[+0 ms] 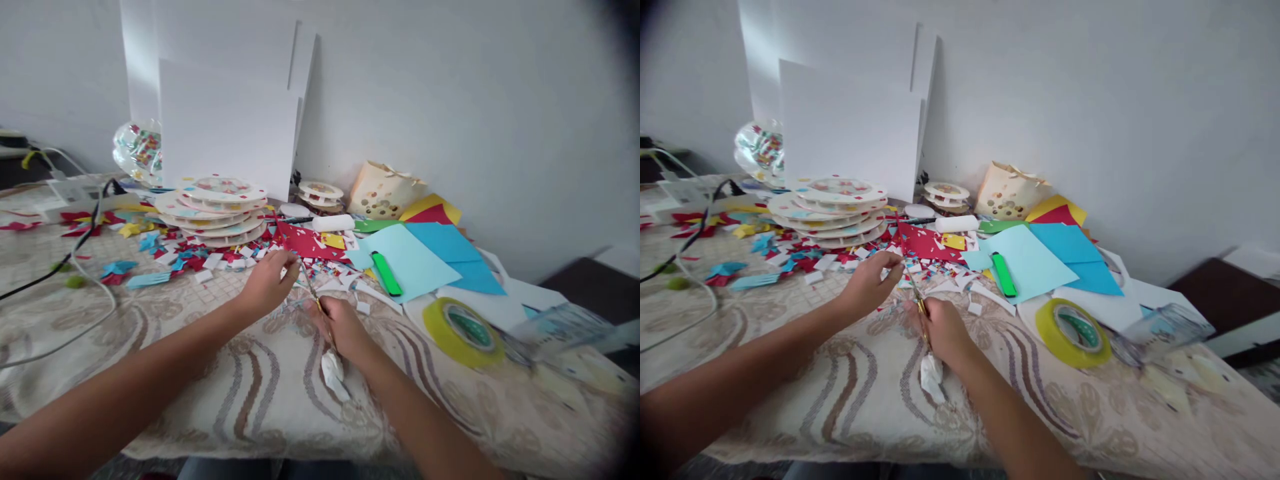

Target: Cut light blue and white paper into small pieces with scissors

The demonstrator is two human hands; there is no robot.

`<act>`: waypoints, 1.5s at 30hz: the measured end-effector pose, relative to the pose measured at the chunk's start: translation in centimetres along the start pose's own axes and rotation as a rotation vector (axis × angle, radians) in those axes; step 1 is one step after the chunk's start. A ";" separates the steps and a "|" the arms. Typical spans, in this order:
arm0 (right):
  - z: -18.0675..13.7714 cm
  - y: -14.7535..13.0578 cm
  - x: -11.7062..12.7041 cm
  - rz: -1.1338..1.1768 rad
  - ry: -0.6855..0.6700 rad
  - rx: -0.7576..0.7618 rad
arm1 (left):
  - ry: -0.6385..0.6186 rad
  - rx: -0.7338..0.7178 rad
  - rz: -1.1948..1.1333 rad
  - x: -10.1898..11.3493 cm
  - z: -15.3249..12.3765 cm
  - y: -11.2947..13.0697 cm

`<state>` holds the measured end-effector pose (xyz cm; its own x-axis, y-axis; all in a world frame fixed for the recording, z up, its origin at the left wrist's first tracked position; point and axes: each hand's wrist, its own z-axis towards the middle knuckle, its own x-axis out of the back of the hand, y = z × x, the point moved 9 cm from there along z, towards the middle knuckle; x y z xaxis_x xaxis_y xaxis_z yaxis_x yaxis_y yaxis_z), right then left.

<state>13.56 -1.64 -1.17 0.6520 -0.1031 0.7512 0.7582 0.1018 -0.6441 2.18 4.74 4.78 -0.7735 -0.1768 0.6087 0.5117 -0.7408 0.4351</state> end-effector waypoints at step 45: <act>-0.5 1.0 -2.3 0.406 -0.193 -0.072 | 0.155 -0.386 -0.017 1.8 -0.5 3.0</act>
<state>12.86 -1.75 -3.62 0.8879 0.1174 0.4448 0.4450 0.0258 -0.8952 2.13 1.86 6.80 -0.8428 -0.2367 0.4834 0.3440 -0.9276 0.1456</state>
